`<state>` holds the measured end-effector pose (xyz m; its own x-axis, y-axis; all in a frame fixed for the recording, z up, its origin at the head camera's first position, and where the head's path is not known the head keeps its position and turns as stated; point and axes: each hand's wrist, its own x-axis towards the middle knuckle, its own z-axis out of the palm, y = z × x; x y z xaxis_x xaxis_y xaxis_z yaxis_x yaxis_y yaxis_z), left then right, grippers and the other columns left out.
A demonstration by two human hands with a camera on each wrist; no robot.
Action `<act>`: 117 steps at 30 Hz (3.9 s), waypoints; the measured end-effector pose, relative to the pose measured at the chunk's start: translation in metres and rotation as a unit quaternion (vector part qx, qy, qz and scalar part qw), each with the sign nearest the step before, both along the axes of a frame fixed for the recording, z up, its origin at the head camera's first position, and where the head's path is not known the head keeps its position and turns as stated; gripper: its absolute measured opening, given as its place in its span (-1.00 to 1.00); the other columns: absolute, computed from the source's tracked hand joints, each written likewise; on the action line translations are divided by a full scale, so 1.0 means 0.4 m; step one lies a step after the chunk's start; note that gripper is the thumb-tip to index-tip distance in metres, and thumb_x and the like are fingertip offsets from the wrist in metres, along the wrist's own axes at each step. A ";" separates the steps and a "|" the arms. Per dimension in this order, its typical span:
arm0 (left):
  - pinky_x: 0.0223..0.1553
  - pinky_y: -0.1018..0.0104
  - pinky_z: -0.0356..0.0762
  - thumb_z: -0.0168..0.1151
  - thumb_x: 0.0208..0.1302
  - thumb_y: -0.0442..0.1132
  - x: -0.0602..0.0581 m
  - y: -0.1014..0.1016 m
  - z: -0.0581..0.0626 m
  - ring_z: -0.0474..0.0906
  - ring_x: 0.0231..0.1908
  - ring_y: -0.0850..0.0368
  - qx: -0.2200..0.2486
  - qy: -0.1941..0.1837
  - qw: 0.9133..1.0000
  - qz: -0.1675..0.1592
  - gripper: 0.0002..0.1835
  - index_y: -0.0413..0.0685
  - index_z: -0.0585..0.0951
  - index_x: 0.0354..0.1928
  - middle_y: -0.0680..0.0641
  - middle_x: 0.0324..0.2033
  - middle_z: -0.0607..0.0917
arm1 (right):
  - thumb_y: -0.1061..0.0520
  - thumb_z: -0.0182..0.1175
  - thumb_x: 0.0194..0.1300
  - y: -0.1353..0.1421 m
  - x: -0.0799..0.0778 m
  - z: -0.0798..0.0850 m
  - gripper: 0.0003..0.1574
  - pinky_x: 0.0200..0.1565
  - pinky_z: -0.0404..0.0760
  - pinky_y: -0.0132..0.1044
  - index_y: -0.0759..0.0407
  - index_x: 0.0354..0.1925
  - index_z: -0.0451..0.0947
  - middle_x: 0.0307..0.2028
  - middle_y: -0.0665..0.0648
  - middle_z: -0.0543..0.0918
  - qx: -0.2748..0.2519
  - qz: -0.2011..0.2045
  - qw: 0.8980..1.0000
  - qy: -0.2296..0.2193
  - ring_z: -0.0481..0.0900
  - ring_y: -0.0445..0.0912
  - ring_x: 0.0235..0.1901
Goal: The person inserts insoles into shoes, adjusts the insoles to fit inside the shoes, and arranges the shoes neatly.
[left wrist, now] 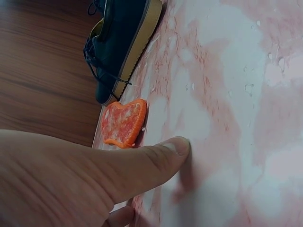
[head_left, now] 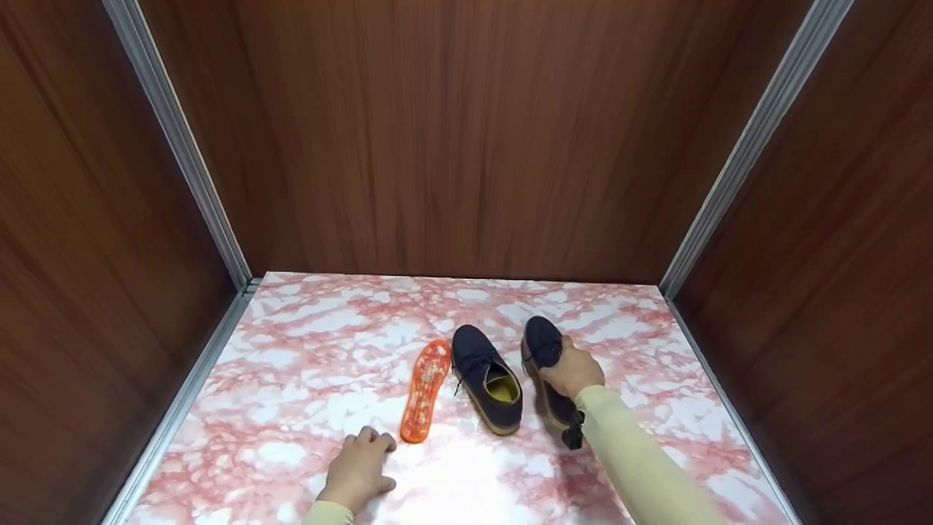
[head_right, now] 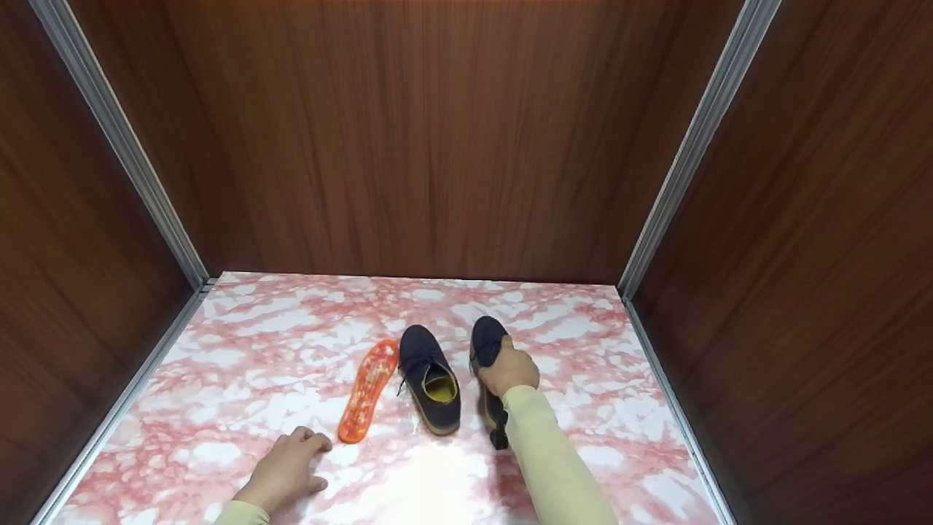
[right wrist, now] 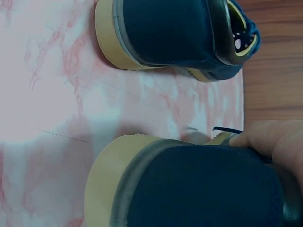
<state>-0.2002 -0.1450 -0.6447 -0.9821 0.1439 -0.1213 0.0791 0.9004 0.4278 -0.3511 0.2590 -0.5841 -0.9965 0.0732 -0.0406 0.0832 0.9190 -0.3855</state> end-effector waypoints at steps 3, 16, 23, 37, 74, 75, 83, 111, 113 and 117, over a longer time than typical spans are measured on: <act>-0.19 -0.19 0.76 0.76 0.02 -0.16 0.002 -0.001 -0.002 0.56 0.02 -0.19 0.002 -0.004 1.000 0.001 -0.44 0.04 0.72 0.09 -0.10 0.03 0.59 | -0.18 0.45 0.16 -0.002 0.000 -0.004 0.20 0.02 0.75 0.26 0.29 0.60 0.26 0.11 0.53 0.77 0.001 -0.001 1.000 -0.004 0.79 0.36 -0.02; -0.23 -0.15 0.76 0.75 0.06 -0.14 0.001 -0.006 -0.002 0.55 0.03 -0.16 0.016 -0.007 1.000 -0.006 -0.42 0.04 0.71 0.13 -0.09 0.07 0.60 | -0.19 0.46 0.25 -0.018 -0.003 -0.030 0.25 0.11 0.74 0.28 0.27 0.68 0.17 0.17 0.54 0.75 0.010 0.001 1.000 -0.024 0.79 0.36 0.06; -0.19 -0.16 0.78 0.76 0.04 -0.12 0.001 -0.008 -0.003 0.54 0.04 -0.12 0.024 -0.013 1.000 -0.007 -0.40 0.05 0.72 0.15 -0.07 0.08 0.61 | -0.18 0.46 0.21 -0.023 -0.001 -0.038 0.19 0.06 0.75 0.28 0.28 0.62 0.26 0.09 0.55 0.77 0.019 0.000 1.000 -0.009 0.81 0.37 0.01; -0.29 -0.11 0.69 0.74 0.06 -0.14 -0.003 -0.010 -0.007 0.51 0.01 -0.12 0.026 -0.018 0.999 -0.004 -0.43 0.08 0.72 0.14 -0.07 0.06 0.60 | -0.17 0.43 0.27 -0.023 -0.003 -0.058 0.18 0.06 0.75 0.30 0.30 0.64 0.22 0.10 0.56 0.76 0.014 -0.001 1.000 -0.022 0.79 0.39 0.03; -0.17 -0.12 0.75 0.75 -0.01 -0.21 -0.005 0.005 -0.004 0.54 0.10 -0.18 0.019 0.007 1.000 0.004 -0.41 0.04 0.72 0.11 -0.06 0.05 0.58 | -0.27 0.52 0.24 -0.022 -0.009 -0.078 0.22 0.09 0.74 0.34 0.24 0.64 0.30 0.14 0.60 0.72 0.051 -0.005 0.999 -0.012 0.73 0.44 0.11; -0.18 -0.13 0.76 0.76 -0.01 -0.20 -0.003 0.005 -0.003 0.55 0.10 -0.19 0.019 0.007 1.000 0.003 -0.41 0.04 0.72 0.12 -0.06 0.06 0.59 | -0.27 0.52 0.24 -0.021 -0.009 -0.080 0.23 0.09 0.74 0.35 0.23 0.64 0.30 0.14 0.60 0.72 0.052 -0.005 0.999 -0.012 0.73 0.45 0.11; -0.20 -0.12 0.78 0.77 0.02 -0.17 0.007 0.001 -0.001 0.55 0.10 -0.20 0.012 0.003 1.000 0.001 -0.39 0.03 0.72 0.14 -0.05 0.04 0.58 | -0.29 0.54 0.23 -0.030 0.000 -0.089 0.23 0.08 0.74 0.35 0.19 0.64 0.32 0.14 0.62 0.69 0.050 -0.013 0.999 -0.014 0.73 0.47 0.08; -0.21 -0.16 0.78 0.75 0.04 -0.16 0.009 -0.002 -0.006 0.56 0.13 -0.21 0.008 -0.008 1.000 0.004 -0.41 0.06 0.71 0.14 -0.08 0.12 0.60 | -0.54 0.28 0.38 -0.043 0.007 -0.066 0.31 0.24 0.66 0.39 0.20 0.72 0.14 0.40 0.60 0.54 0.013 -0.043 0.997 -0.068 0.59 0.53 0.34; -0.21 -0.16 0.77 0.75 0.04 -0.16 0.005 -0.002 -0.005 0.55 0.12 -0.20 0.007 -0.011 1.000 0.005 -0.41 0.07 0.71 0.14 -0.09 0.12 0.59 | -0.54 0.25 0.40 -0.043 0.006 -0.058 0.31 0.28 0.63 0.41 0.21 0.71 0.14 0.42 0.61 0.50 0.018 -0.041 0.997 -0.069 0.52 0.56 0.38; -0.22 -0.14 0.76 0.75 0.05 -0.15 0.001 0.000 -0.005 0.54 0.11 -0.18 0.008 -0.021 1.000 0.007 -0.41 0.08 0.71 0.15 -0.07 0.12 0.59 | -0.56 0.19 0.43 -0.043 0.000 -0.040 0.30 0.33 0.56 0.44 0.27 0.70 0.15 0.47 0.62 0.41 0.034 -0.034 0.996 -0.076 0.38 0.61 0.44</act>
<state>-0.1996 -0.1450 -0.6468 -0.9780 0.1332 -0.1605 0.0489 0.8945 0.4444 -0.3512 0.2417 -0.6000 -0.9721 0.1471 -0.1829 0.1979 0.9326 -0.3017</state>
